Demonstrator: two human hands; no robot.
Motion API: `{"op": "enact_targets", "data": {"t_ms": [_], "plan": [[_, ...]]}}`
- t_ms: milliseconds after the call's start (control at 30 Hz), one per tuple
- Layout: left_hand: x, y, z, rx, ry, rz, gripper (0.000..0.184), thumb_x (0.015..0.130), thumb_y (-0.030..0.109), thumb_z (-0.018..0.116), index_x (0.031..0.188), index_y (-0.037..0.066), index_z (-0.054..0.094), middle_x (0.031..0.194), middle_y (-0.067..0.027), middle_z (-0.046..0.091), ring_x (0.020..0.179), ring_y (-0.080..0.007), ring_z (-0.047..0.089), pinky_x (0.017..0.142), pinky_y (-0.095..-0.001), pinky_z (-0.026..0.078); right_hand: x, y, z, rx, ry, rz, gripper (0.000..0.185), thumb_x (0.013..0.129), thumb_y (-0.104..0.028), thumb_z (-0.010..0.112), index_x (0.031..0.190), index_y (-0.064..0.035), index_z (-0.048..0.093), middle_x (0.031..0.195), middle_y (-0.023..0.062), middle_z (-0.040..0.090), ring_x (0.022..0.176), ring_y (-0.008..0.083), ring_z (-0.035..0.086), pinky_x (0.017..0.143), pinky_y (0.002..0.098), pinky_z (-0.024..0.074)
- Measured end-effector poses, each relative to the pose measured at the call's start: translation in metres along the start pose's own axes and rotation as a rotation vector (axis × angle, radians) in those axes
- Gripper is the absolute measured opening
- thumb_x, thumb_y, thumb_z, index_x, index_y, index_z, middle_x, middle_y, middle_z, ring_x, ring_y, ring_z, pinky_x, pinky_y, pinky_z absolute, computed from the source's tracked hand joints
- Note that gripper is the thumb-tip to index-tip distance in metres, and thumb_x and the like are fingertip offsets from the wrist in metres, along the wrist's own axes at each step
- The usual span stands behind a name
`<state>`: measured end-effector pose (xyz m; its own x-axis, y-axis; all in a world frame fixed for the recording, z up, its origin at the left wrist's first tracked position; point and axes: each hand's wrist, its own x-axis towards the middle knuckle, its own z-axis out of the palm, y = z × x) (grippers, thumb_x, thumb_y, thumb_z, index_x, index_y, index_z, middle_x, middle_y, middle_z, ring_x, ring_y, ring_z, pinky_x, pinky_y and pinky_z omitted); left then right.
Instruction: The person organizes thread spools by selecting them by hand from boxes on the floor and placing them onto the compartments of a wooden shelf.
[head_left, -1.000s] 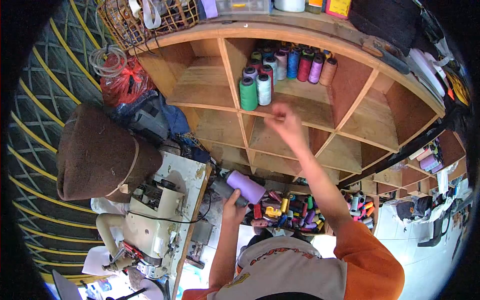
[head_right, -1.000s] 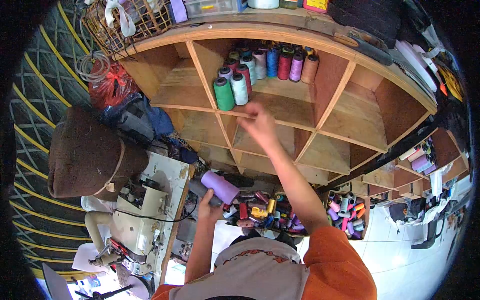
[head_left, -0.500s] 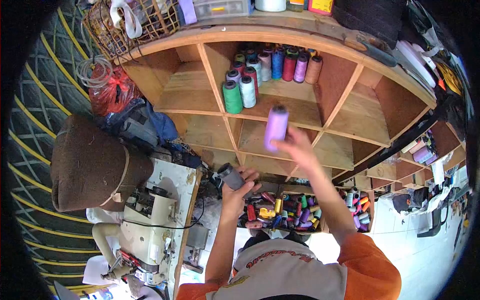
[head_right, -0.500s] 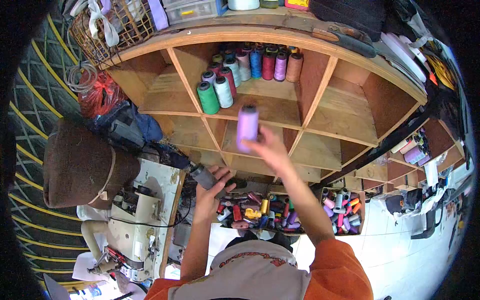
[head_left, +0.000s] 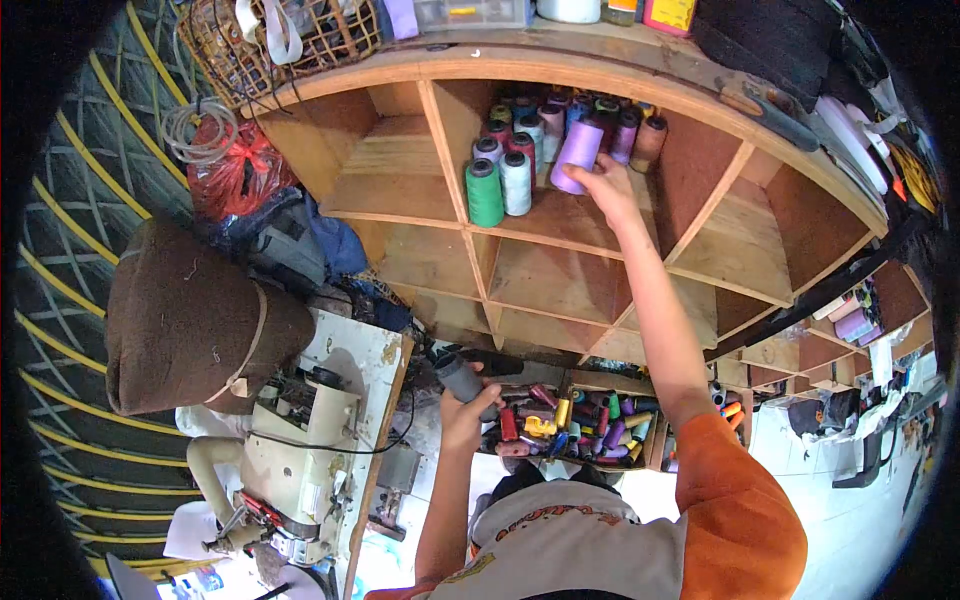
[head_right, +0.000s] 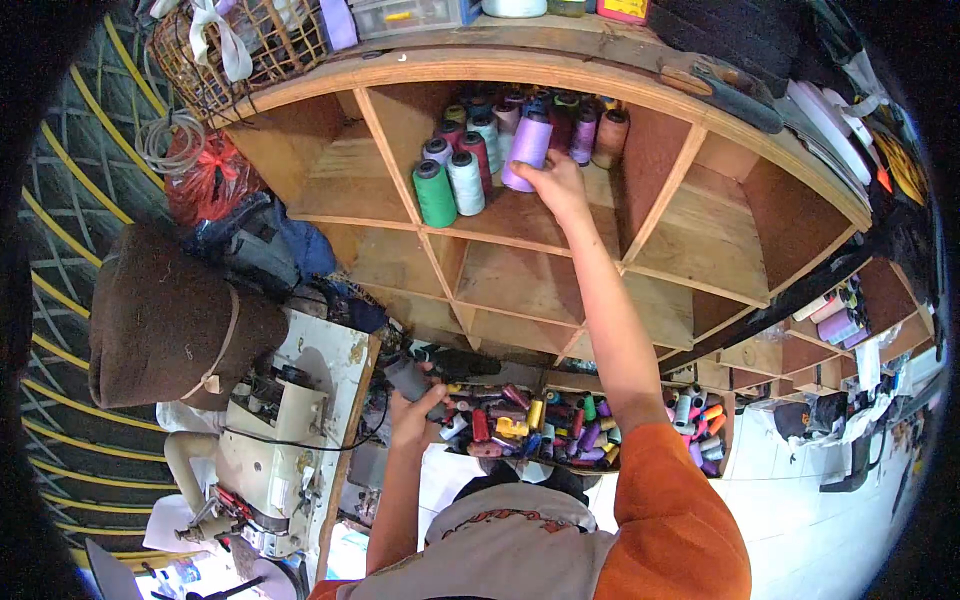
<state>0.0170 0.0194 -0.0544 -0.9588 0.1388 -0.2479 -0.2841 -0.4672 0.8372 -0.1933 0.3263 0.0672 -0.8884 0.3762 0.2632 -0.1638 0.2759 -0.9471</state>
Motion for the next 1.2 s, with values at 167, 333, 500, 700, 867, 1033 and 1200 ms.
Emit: {"op": "enact_targets", "data": {"t_ms": [167,333,500,700,867,1033,1200], "plan": [[0.001,-0.01,-0.005,0.031,0.02,-0.006,0.047,0.072,-0.001,0.073,0.112,0.0,0.049,0.084,-0.0073,0.058,0.067,-0.0178,0.06,0.059,-0.0331,0.051,0.035,0.044,0.011,-0.39,0.162,-0.263,0.051,0.063,-0.033,0.079,0.094,0.0033,0.062,0.087,0.0248,0.065,0.084,0.037,0.064,0.075,0.0409,0.0485],[-0.006,-0.021,-0.001,0.033,-0.022,0.027,0.043,0.073,-0.001,0.072,0.109,0.0,0.051,0.082,-0.0062,0.058,0.068,-0.017,0.06,0.061,-0.0295,0.049,0.052,0.072,0.032,-0.383,0.214,-0.293,0.048,0.063,-0.029,0.079,0.096,0.0012,0.062,0.09,0.0223,0.066,0.086,0.0354,0.064,0.076,0.0415,0.0491],[-0.016,-0.032,-0.007,0.102,-0.028,-0.038,0.037,0.075,-0.003,0.069,0.107,0.003,0.052,0.08,-0.0061,0.059,0.068,-0.0144,0.059,0.062,-0.0278,0.048,0.049,0.066,0.035,-0.493,0.218,-0.33,0.048,0.064,-0.027,0.079,0.097,0.002,0.059,0.089,0.0229,0.065,0.086,0.0368,0.063,0.075,0.0425,0.0501],[-0.007,-0.049,-0.011,0.185,-0.011,0.01,0.039,0.074,-0.001,0.072,0.108,0.001,0.052,0.078,-0.0043,0.06,0.068,-0.0133,0.059,0.062,-0.0271,0.048,0.046,0.066,0.04,-0.562,0.242,-0.374,0.053,0.063,-0.028,0.081,0.097,0.0046,0.056,0.09,0.0272,0.062,0.086,0.0399,0.062,0.073,0.0434,0.0506],[0.0,-0.037,0.007,0.284,-0.077,-0.03,0.042,0.074,0.003,0.073,0.109,0.0,0.052,0.082,-0.005,0.062,0.069,-0.0138,0.06,0.064,-0.0274,0.048,0.038,0.076,0.041,-0.584,0.457,-0.567,0.055,0.064,-0.024,0.08,0.104,0.0043,0.056,0.092,0.0228,0.063,0.084,0.0381,0.062,0.076,0.041,0.0505],[0.025,-0.012,0.029,0.655,-0.151,0.042,0.045,0.069,0.013,0.077,0.107,0.002,0.057,0.085,-0.0084,0.064,0.07,-0.0117,0.061,0.063,-0.026,0.049,-0.079,0.004,-0.005,-0.273,-0.218,-0.163,0.059,0.069,-0.023,0.076,0.122,-0.0047,0.054,0.11,0.0147,0.062,0.095,0.0305,0.062,0.081,0.0371,0.051],[0.058,0.051,0.089,1.038,-0.585,-0.08,0.043,0.075,0.013,0.074,0.111,0.001,0.055,0.083,-0.005,0.063,0.066,-0.0113,0.06,0.054,-0.0242,0.047,-0.192,-0.045,-0.029,-0.705,-0.759,-0.678,0.053,0.073,-0.012,0.066,0.124,-0.0144,0.052,0.126,0.0081,0.051,0.122,0.0255,0.042,0.103,0.0446,0.033]]}}
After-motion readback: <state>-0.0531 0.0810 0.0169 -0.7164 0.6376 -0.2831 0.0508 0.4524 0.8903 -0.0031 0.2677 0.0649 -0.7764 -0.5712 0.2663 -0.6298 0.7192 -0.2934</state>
